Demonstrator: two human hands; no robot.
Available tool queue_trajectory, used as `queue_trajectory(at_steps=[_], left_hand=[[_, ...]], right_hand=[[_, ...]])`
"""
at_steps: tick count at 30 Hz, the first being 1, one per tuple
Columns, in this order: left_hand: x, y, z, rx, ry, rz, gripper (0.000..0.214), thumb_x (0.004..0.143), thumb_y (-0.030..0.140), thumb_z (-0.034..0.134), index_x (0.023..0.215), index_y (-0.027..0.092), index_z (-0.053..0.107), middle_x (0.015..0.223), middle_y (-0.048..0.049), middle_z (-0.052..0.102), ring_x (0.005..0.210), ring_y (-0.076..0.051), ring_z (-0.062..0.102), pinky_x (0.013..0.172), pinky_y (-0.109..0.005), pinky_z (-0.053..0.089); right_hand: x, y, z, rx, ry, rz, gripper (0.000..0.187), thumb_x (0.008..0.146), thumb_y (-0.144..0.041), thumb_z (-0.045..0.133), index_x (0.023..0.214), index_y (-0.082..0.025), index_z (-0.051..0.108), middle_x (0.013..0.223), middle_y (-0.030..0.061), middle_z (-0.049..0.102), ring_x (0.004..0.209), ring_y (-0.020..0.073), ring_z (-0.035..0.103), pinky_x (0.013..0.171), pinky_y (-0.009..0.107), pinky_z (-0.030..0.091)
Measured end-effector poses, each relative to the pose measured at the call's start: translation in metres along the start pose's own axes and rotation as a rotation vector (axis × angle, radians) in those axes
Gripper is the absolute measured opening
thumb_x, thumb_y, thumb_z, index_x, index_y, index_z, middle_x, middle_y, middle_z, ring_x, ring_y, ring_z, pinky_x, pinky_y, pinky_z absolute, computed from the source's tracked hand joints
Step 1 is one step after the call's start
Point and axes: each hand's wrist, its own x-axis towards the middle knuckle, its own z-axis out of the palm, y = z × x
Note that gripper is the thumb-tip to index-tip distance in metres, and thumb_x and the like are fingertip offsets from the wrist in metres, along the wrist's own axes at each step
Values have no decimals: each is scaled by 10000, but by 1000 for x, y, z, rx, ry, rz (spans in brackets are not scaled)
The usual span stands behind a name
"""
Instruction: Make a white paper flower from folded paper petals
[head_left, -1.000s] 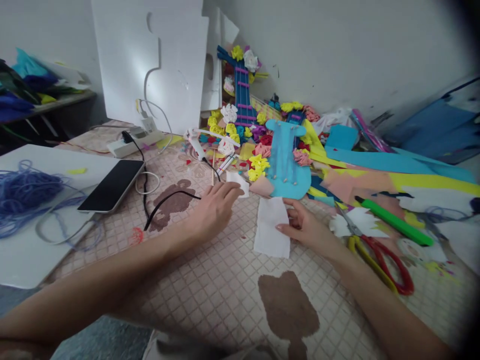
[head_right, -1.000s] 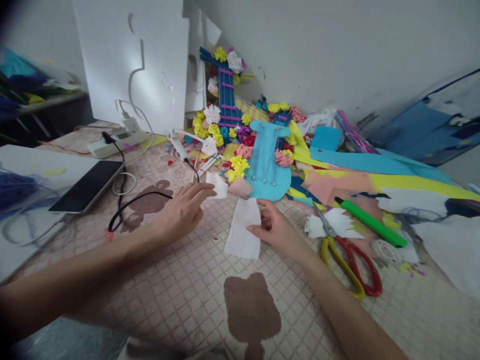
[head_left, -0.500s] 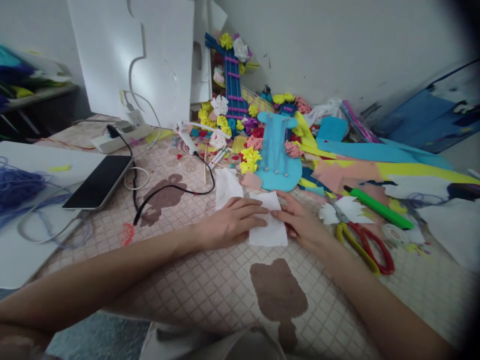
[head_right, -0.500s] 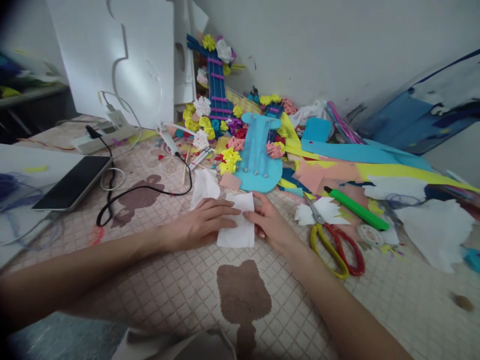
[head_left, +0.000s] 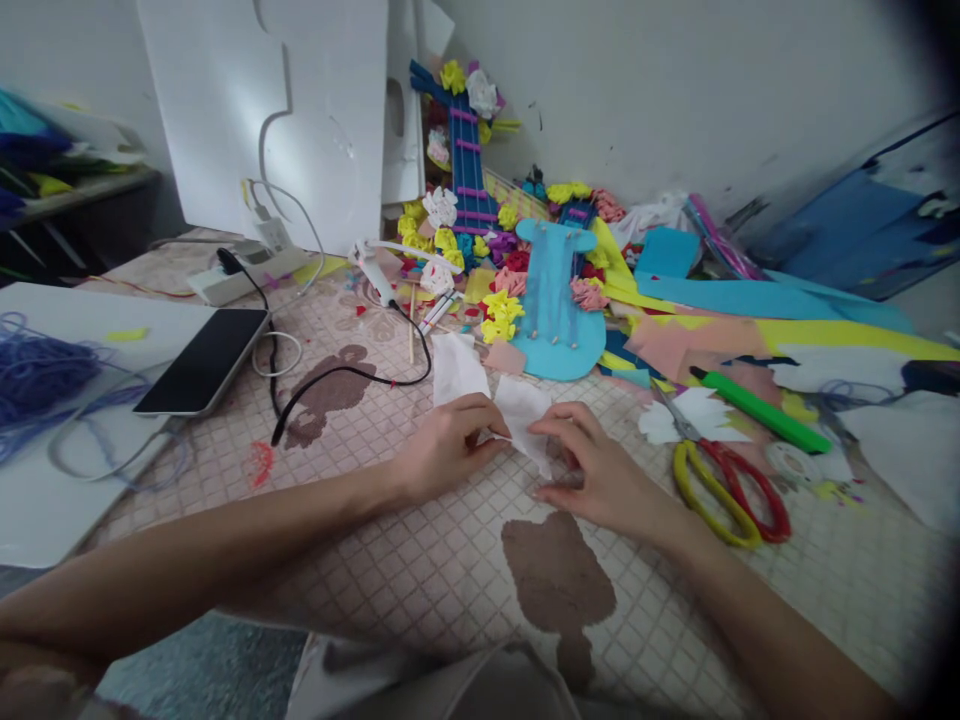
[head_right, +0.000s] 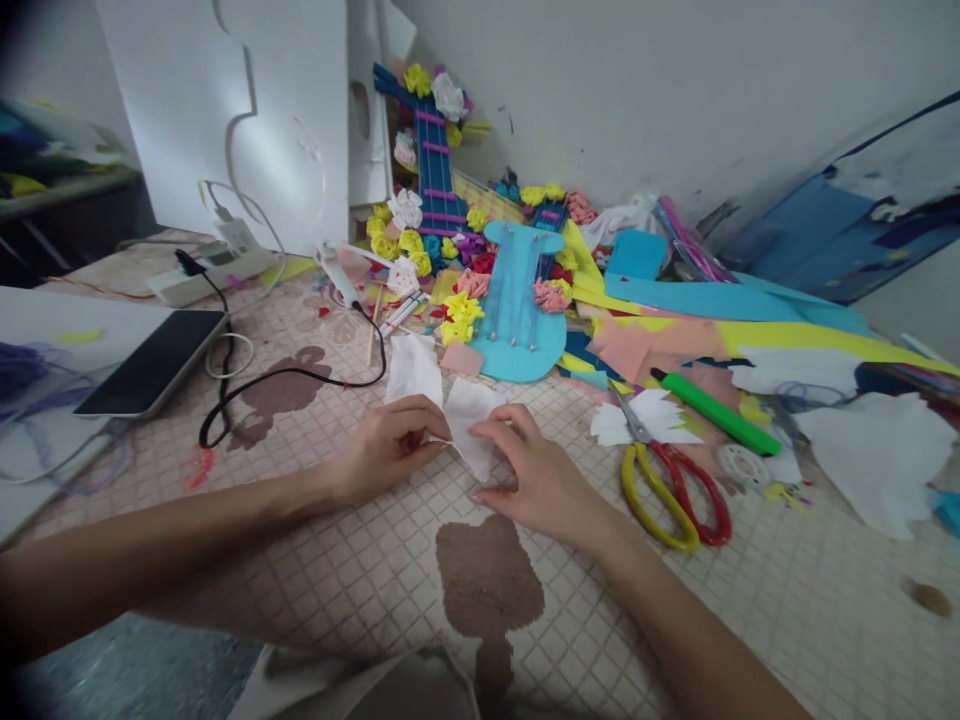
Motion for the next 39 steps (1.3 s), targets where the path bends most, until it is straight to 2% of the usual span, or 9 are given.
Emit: queue_trajectory(at_steps=[4,8,11,15,22,27,31,34,39], left_hand=[[-2,-6,-3,61,-86,112,143,802,81,535,870,147,642,906,-48,616,719,-96,559,629,-206,452],[-4,-13,-8,233,-206,298,169,797,63,519,862,158,643,947,-61,642,873,-152,590,783,-280,472],[-6,-15,-9,293,-198,325,202,805,74,512,946,159,629,985,-70,649,916,-170,594,828,-318,473],[-6,-14,-7,235,-202,329,196,825,70,477,928,154,621,966,-70,650,915,-162,596,838,-314,474],[0,-10,-11,-21,-282,176,158,847,103,482,896,130,629,896,-74,638,838,-135,592,759,-255,477],[8,-5,-10,1,-314,66,99,828,146,524,814,123,619,815,-45,599,725,-110,551,648,-218,445],[13,-3,-10,4,-366,12,71,735,100,597,794,128,624,802,-18,561,633,-74,494,563,-181,395],[13,-6,-13,-61,-422,-8,85,711,88,620,784,131,634,837,-20,563,630,-64,491,569,-175,402],[12,-13,-19,-148,-480,18,66,784,123,589,783,139,653,951,-51,602,759,-91,559,661,-190,437]], right_hand=[[1,5,3,-38,30,-159,194,806,-107,507,947,-230,558,1047,70,529,903,180,565,741,313,493],[-1,11,-2,-74,-39,-219,171,861,-158,473,942,-236,602,1000,61,599,864,171,589,725,302,495],[-3,8,-3,-84,-50,-227,197,864,-184,486,1015,-239,600,1071,74,594,902,177,591,734,309,503],[-3,6,-3,-54,-116,-257,176,901,-185,442,913,-228,613,1005,59,597,885,163,586,752,303,481],[1,3,-6,133,-114,-114,84,866,-212,527,844,-210,608,938,40,582,814,141,564,689,258,442],[4,0,0,141,-74,-43,71,852,-223,542,831,-203,607,870,25,568,671,109,512,583,235,395],[5,0,-1,163,-109,-31,41,831,-214,570,811,-196,602,876,19,551,635,94,484,570,231,386],[6,2,-5,200,-145,-23,44,835,-217,571,810,-193,599,887,22,543,651,95,490,581,233,395],[6,1,-6,174,-159,-17,52,842,-206,557,809,-192,595,877,19,540,665,99,494,586,236,392]])
